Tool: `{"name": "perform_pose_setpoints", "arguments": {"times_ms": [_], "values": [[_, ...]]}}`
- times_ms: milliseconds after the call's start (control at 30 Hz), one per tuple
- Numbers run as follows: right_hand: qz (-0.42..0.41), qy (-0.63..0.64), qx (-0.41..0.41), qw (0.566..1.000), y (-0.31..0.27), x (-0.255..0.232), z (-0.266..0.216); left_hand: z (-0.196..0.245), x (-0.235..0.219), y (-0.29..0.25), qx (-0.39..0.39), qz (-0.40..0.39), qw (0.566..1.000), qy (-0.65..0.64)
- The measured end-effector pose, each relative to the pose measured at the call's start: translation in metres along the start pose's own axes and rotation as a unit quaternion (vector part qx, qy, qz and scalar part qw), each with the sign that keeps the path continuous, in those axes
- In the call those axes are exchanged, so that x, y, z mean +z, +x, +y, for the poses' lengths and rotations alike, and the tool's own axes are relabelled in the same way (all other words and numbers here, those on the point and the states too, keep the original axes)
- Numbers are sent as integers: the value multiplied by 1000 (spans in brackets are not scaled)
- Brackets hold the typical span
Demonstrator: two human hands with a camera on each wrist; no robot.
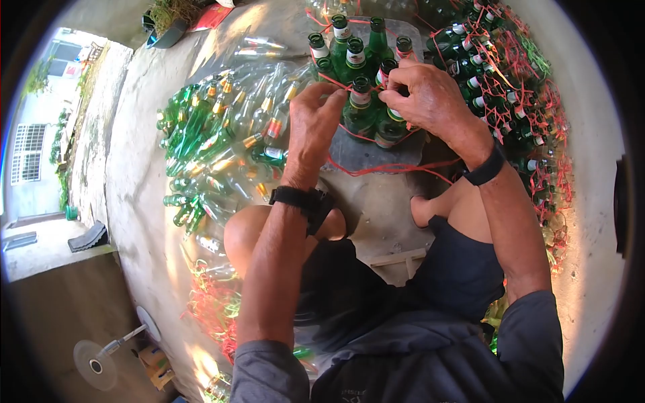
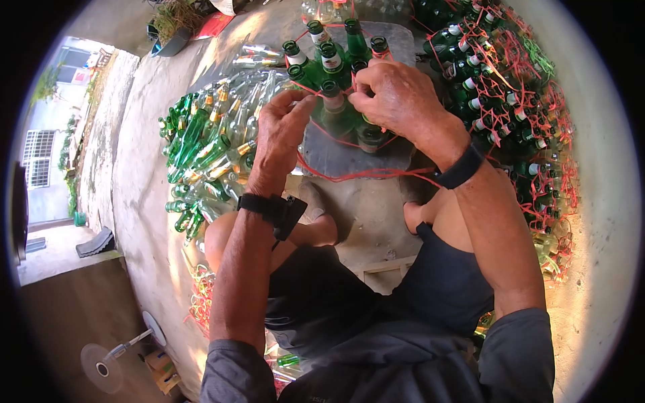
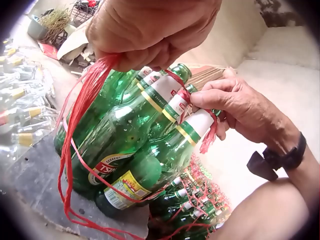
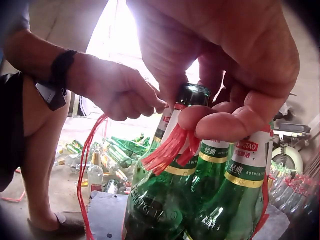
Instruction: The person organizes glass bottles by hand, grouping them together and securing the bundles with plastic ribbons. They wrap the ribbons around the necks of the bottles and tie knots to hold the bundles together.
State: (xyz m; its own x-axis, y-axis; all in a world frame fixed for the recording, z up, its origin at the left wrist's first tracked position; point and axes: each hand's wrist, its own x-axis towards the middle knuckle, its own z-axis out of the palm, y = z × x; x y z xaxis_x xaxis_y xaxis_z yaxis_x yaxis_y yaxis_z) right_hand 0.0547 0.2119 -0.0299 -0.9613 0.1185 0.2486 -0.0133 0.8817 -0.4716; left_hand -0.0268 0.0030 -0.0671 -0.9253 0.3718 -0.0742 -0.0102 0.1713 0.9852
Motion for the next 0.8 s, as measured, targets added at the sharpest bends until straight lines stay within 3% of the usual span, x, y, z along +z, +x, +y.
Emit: {"name": "perform_pose_setpoints", "arguments": {"times_ms": [100,167,267,567,633,767,800], "values": [[-1,-4,-4,1000,1,-1,0,-8,-3,6,10,-17,1000,-16],[-13,4,3,1000,2,-3,0,7,-5,0,-54,-39,997,-26],[-21,8,1,1000,2,-6,-2,-1,-8,4,-47,-46,998,-6],[-36,39,-61,997,2,-14,2,-10,-9,10,-52,-35,998,1],[-40,105,-89,990,4,-12,7,-7,-6,12,-50,-22,998,3],[-69,153,-37,985,7,-24,5,-11,5,20,-58,8,998,-6],[-34,159,-50,985,12,-25,9,-9,5,19,-59,8,998,-9]]}}
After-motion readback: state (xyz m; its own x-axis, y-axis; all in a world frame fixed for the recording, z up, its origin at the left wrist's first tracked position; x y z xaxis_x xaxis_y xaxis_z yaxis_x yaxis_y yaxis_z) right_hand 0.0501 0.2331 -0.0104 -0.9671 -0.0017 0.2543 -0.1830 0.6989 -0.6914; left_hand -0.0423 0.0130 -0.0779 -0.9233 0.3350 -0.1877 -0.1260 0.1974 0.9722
